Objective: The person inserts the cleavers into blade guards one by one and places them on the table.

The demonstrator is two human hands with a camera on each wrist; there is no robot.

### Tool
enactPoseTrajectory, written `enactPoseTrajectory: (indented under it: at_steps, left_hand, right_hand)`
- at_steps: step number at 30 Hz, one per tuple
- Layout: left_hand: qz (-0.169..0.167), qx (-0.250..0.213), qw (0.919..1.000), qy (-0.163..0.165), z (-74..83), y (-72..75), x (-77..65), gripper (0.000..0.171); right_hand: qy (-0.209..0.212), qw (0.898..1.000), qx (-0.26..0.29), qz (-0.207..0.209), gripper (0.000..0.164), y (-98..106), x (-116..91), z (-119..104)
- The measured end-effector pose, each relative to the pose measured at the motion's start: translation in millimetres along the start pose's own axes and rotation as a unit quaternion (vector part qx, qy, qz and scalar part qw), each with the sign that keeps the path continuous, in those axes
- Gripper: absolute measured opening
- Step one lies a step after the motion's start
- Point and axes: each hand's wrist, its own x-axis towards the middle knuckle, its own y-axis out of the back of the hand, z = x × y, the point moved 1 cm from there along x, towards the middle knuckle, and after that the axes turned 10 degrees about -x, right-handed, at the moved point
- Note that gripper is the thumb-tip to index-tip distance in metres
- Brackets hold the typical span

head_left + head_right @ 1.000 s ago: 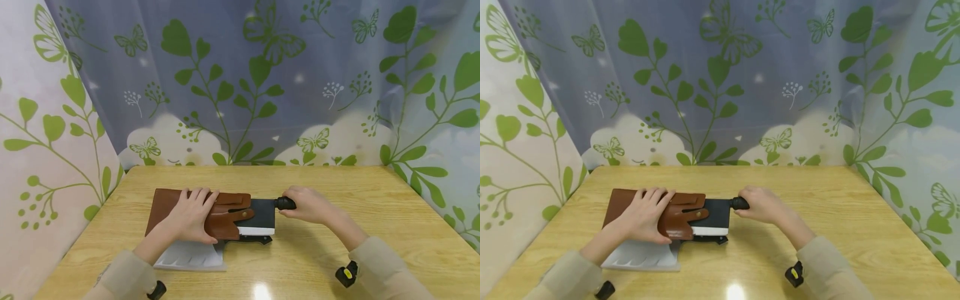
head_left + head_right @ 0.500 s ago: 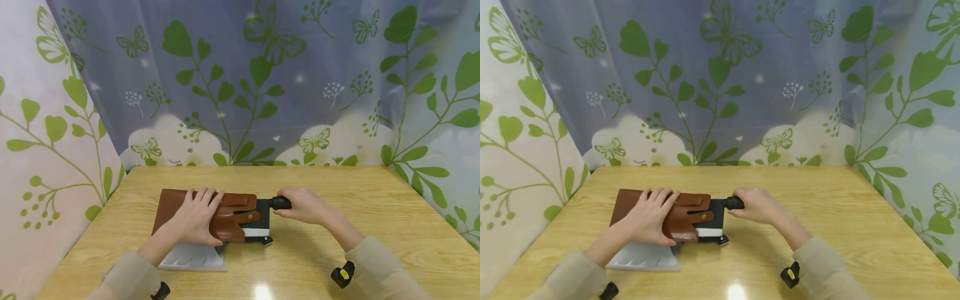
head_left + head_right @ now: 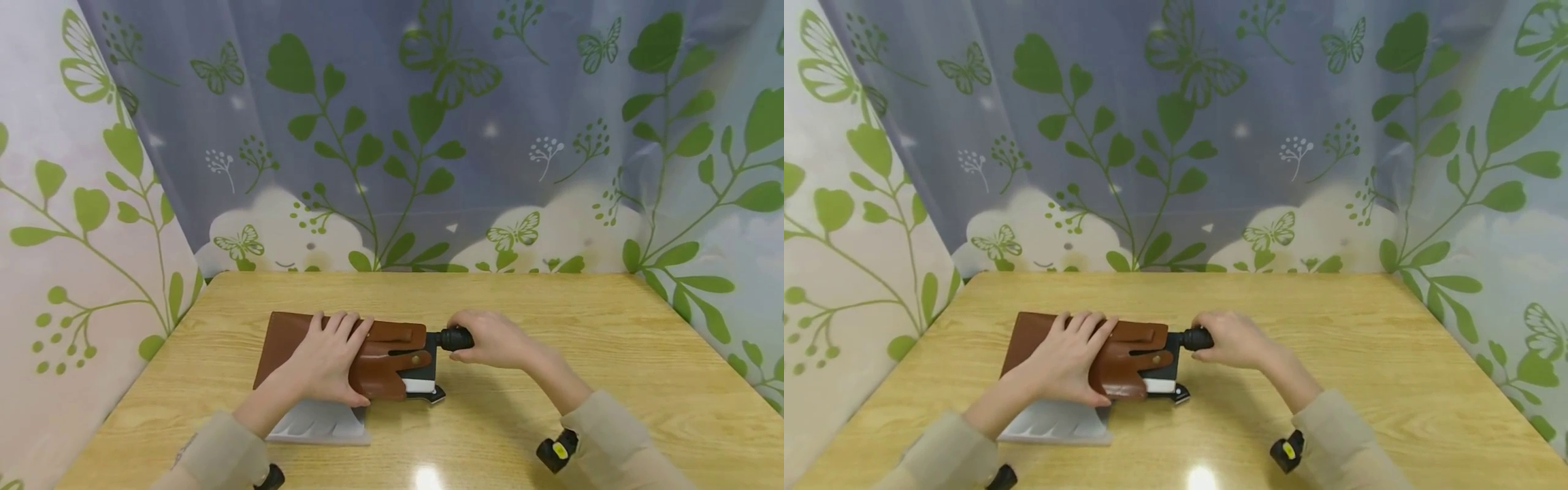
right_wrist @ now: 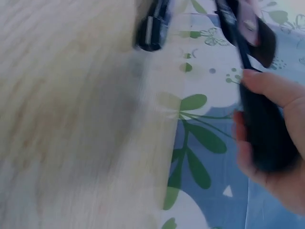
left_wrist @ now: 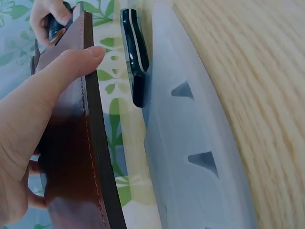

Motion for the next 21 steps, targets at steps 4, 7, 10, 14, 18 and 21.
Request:
enactPoseTrajectory:
  at_steps: [4,7,10,14,18,21]
  left_hand:
    - [0.000,0.010,0.9999,-0.002,-1.1,-1.3,0.5,0.121]
    - [0.003,0.014,0.9999,-0.002,-2.0,-1.4,0.7,0.120]
    - [0.005,0.012,0.9999,0.001,-2.6,-1.6,-0.5,0.120]
    - [0.006,0.008,0.9999,0.006,-3.3,-2.5,-1.6,0.120]
    - [0.008,0.002,0.9999,0.007,-2.9,-2.4,-0.5,0.121]
    - [0.012,0.004,0.9999,0.003,-1.8,-1.4,1.7,0.121]
  right_hand:
    - [-0.008,0.999,0.038,-0.028,0.034,0.5,-3.9,4.8]
    - [-0.025,0.997,0.064,-0.025,0.033,-1.4,-5.6,7.4]
    - [-0.041,0.996,0.073,-0.015,0.032,-3.9,-6.2,7.5]
    - [-0.038,0.997,0.069,-0.001,0.032,-5.0,-6.3,7.1]
    - [-0.025,0.998,0.054,0.015,0.033,-5.2,-5.6,7.2]
    - [-0.023,0.998,0.051,0.025,0.034,-5.0,-3.7,5.8]
